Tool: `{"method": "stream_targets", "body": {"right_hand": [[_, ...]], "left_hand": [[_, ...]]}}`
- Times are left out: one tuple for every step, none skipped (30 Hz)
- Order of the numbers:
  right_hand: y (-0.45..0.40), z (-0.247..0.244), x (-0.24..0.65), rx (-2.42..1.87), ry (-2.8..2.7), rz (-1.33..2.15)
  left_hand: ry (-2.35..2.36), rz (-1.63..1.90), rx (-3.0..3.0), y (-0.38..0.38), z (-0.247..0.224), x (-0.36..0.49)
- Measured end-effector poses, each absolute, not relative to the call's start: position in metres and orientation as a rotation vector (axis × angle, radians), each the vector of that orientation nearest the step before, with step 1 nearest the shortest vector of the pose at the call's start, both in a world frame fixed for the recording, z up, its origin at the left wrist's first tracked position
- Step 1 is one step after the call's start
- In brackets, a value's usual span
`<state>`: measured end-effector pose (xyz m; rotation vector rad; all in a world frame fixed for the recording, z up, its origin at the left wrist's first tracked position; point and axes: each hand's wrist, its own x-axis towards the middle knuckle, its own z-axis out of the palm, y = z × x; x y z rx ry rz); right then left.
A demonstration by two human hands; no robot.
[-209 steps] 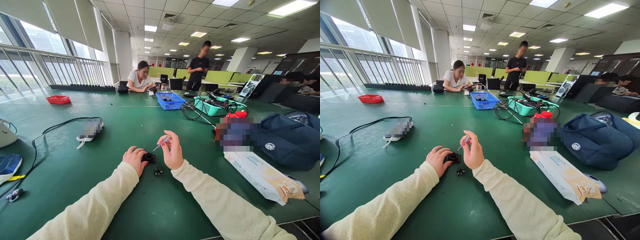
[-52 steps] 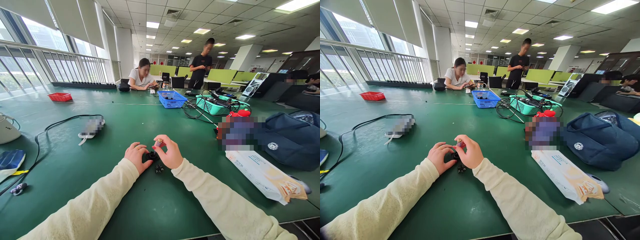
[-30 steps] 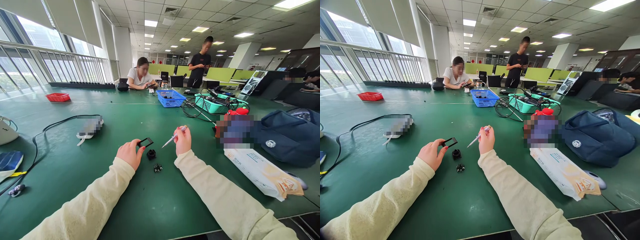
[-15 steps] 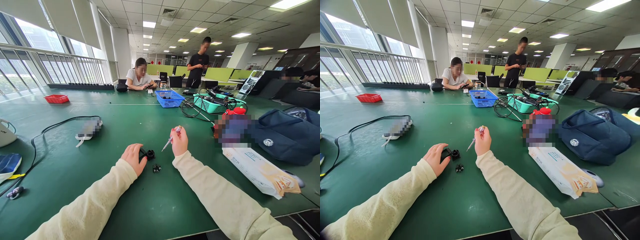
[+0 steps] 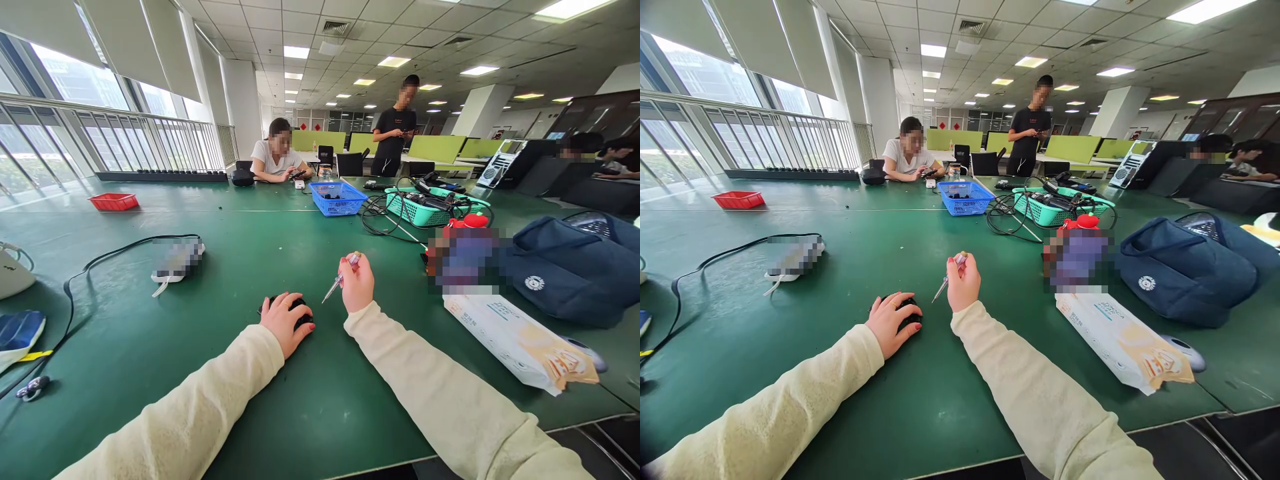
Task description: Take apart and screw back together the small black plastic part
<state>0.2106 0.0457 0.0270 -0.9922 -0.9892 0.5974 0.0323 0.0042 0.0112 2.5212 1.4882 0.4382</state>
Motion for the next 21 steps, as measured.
{"method": "stream_targets", "body": {"right_hand": [[0.046, 0.027, 0.211, -0.991, -0.986, 0.603], [0.046, 0.027, 0.211, -0.992, -0.985, 0.606], [0.046, 0.027, 0.211, -0.993, -0.986, 0.608], [0.046, 0.027, 0.211, -0.996, -0.991, 0.607], [0.046, 0.027, 0.211, -0.999, -0.998, 0.606], [0.046, 0.027, 0.212, -1.001, -1.007, 0.603], [0.046, 0.027, 0.212, -1.002, -1.016, 0.602], [0.046, 0.027, 0.212, -1.003, -1.024, 0.603], [0.046, 0.027, 0.212, -1.003, -1.030, 0.606], [0.046, 0.028, 0.212, -1.004, -1.031, 0.610], [0.046, 0.028, 0.212, -1.004, -1.030, 0.613], [0.046, 0.028, 0.212, -1.005, -1.028, 0.616], [0.045, 0.029, 0.212, -1.006, -1.026, 0.620], [0.045, 0.029, 0.212, -1.007, -1.027, 0.623], [0.045, 0.029, 0.211, -1.008, -1.030, 0.624], [0.044, 0.030, 0.211, -1.010, -1.036, 0.624], [0.044, 0.030, 0.211, -1.013, -1.043, 0.623], [0.044, 0.030, 0.211, -1.017, -1.051, 0.622], [0.043, 0.030, 0.210, -1.020, -1.056, 0.619], [0.043, 0.030, 0.210, -1.022, -1.059, 0.616], [0.043, 0.030, 0.210, -1.023, -1.060, 0.614]], "left_hand": [[1.506, 0.436, 2.520, 0.006, 0.011, 0.031], [1.524, 0.431, 2.521, 0.007, 0.010, 0.029], [1.543, 0.429, 2.522, 0.009, 0.010, 0.028], [1.563, 0.430, 2.522, 0.010, 0.008, 0.026], [1.586, 0.438, 2.520, 0.012, 0.007, 0.025], [1.611, 0.453, 2.515, 0.013, 0.005, 0.023], [1.637, 0.473, 2.511, 0.014, 0.003, 0.021], [1.662, 0.491, 2.507, 0.015, 0.002, 0.019], [1.678, 0.503, 2.508, 0.015, 0.001, 0.017], [1.688, 0.509, 2.513, 0.015, 0.000, 0.015], [1.692, 0.508, 2.520, 0.014, -0.001, 0.012], [1.691, 0.496, 2.529, 0.012, -0.001, 0.009], [1.689, 0.478, 2.539, 0.010, -0.001, 0.005], [1.687, 0.458, 2.550, 0.007, -0.001, -0.001], [1.687, 0.438, 2.561, 0.005, -0.001, -0.008], [1.691, 0.426, 2.572, 0.003, -0.002, -0.017], [1.698, 0.426, 2.581, 0.001, -0.003, -0.028], [1.709, 0.437, 2.583, 0.001, -0.004, -0.042], [1.719, 0.452, 2.581, 0.001, -0.005, -0.058], [1.744, 0.462, 2.577, 0.002, -0.005, -0.076], [1.783, 0.468, 2.565, 0.003, -0.005, -0.095]]}}
